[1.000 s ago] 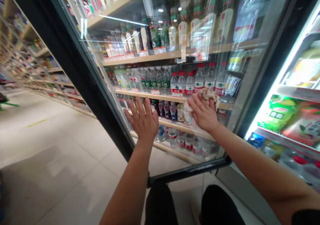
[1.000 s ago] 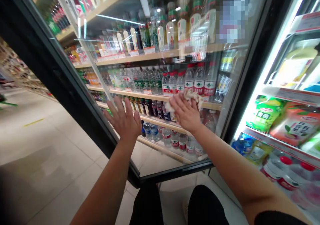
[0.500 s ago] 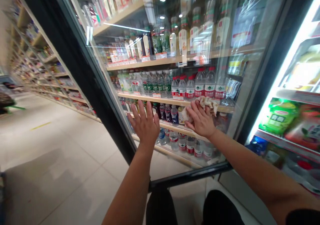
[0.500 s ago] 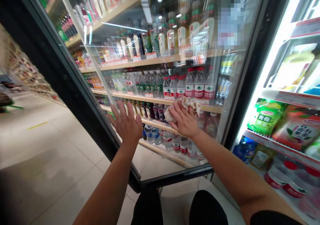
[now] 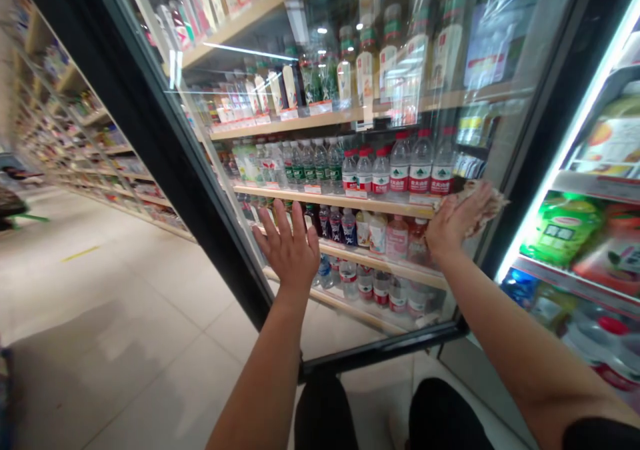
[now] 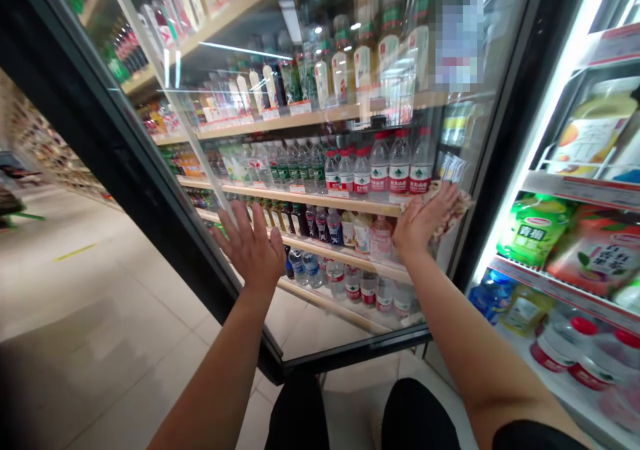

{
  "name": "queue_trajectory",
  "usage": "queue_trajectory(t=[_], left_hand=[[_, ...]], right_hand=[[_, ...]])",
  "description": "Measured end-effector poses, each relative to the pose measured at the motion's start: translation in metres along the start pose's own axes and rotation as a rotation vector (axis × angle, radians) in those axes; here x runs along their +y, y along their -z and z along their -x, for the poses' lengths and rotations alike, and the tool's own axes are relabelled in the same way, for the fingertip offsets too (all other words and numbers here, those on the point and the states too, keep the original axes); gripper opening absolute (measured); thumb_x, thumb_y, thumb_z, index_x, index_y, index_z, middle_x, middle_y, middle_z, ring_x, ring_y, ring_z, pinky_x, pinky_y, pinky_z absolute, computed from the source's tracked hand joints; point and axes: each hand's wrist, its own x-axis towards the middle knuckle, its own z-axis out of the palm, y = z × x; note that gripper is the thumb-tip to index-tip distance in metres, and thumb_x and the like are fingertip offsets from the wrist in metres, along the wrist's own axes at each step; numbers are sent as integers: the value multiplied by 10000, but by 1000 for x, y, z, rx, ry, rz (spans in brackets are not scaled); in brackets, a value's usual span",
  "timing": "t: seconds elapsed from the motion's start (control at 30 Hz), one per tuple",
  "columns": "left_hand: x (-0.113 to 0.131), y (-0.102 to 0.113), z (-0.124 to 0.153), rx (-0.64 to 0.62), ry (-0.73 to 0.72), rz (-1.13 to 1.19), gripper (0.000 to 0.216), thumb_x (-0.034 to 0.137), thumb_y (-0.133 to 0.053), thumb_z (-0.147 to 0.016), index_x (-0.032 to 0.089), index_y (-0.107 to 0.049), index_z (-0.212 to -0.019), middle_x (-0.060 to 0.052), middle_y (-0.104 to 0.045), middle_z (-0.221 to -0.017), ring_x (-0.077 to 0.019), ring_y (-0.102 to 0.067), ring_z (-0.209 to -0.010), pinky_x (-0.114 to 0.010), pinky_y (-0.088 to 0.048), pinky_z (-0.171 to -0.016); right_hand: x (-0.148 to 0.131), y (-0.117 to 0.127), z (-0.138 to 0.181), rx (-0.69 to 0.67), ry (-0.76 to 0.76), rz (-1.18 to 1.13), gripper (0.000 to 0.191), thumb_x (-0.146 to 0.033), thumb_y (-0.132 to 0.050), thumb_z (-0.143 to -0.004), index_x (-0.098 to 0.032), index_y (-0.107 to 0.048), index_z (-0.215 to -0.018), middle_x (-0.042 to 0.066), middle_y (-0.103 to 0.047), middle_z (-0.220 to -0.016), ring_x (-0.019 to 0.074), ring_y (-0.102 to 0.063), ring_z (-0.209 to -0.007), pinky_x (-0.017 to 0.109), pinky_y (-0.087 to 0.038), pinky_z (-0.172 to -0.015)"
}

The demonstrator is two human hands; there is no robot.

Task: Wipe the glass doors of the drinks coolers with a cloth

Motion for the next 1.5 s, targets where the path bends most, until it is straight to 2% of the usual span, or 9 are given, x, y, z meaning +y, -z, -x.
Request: queue_trajectory(t=[0.27, 0.4, 0.53, 0.7, 0.83, 1.0, 1.27, 1.37, 1.5], left_hand=[[1, 1, -2, 1, 26, -10, 557, 400, -455, -1014, 163, -491, -1517, -185, -378, -1624, -306, -59, -1595, -631, -56, -1272], [2, 2, -2, -4, 38, -1, 553, 434, -428, -1023, 161, -518, -1495, -184, -388, -1619, -295, -62, -1596, -615, -41, -1276], [0, 2, -1, 2, 19, 2, 560, 438, -426, -1025, 163, -503, -1507, -182, -386, -1621, -291, -58, -1597, -612, -52, -1277], [-2, 0, 0, 24, 7, -17, 547, 419, -455, -1017, 164, -515, -1497, -183, -399, -1614, -304, -83, -1596, -610, -61, -1279], [-2, 0, 0, 18, -5, -33, 556, 394, -471, -1010, 158, -492, -1513, -190, -379, -1624, -318, -74, -1596, -626, -50, -1276], [0, 1, -1, -4, 29, 4, 550, 393, -470, -1009, 164, -498, -1508, -179, -362, -1635, -327, -70, -1596, -640, -35, -1275], [1, 0, 0, -1, 17, -30, 552, 384, -466, -1009, 163, -497, -1514, -178, -357, -1637, -324, -75, -1596, -624, -44, -1278], [1, 0, 0, -20, 41, -3, 549, 406, -447, -1015, 170, -507, -1508, -172, -354, -1640, -318, -77, -1597, -621, -46, -1278], [1, 2, -1, -12, 33, 9, 537, 414, -443, -1020, 182, -522, -1498, -162, -365, -1637, -306, -84, -1598, -612, -57, -1280]], right_hand=[[-92, 3, 24, -414, 599, -19, 842, -485, -488, -1005, -163, -76, -1665, 180, -180, -1709, 350, -103, -1600, 642, -110, -1265], [-107, 4, 28, -494, 751, -57, 717, -278, -416, -1024, -218, -104, -1667, 88, -248, -1701, 266, -171, -1595, 538, -89, -1307], [-99, -1, 9, -439, 851, -187, 665, -149, -331, -1034, -300, -151, -1657, 16, -320, -1682, 197, -231, -1580, 469, -231, -1310], [-58, 5, -19, -260, 710, -219, 624, -138, -315, -1040, -354, -270, -1624, -46, -48, -1743, 226, -172, -1597, 493, -344, -1278], [-26, 15, -36, -159, 502, -75, 547, -218, -318, -1033, -258, -425, -1568, 49, -174, -1724, 293, -224, -1583, 584, -318, -1255], [-14, 16, -35, -176, 390, 91, 674, -293, -338, -995, -159, -208, -1642, 150, -194, -1711, 337, -130, -1598, 666, -209, -1244], [-58, 8, -1, -288, 583, 80, 698, -384, -340, -1057, -228, -42, -1668, 134, -43, -1740, 347, -122, -1598, 633, -220, -1239], [-86, 8, 14, -395, 742, 24, 655, -338, -439, -1045, -293, -197, -1653, 80, -129, -1735, 316, -229, -1577, 554, -235, -1260], [-112, 10, 29, -427, 854, -144, 554, -137, -456, -1009, -299, -483, -1538, 62, -429, -1622, 247, -441, -1479, 447, -353, -1223]])
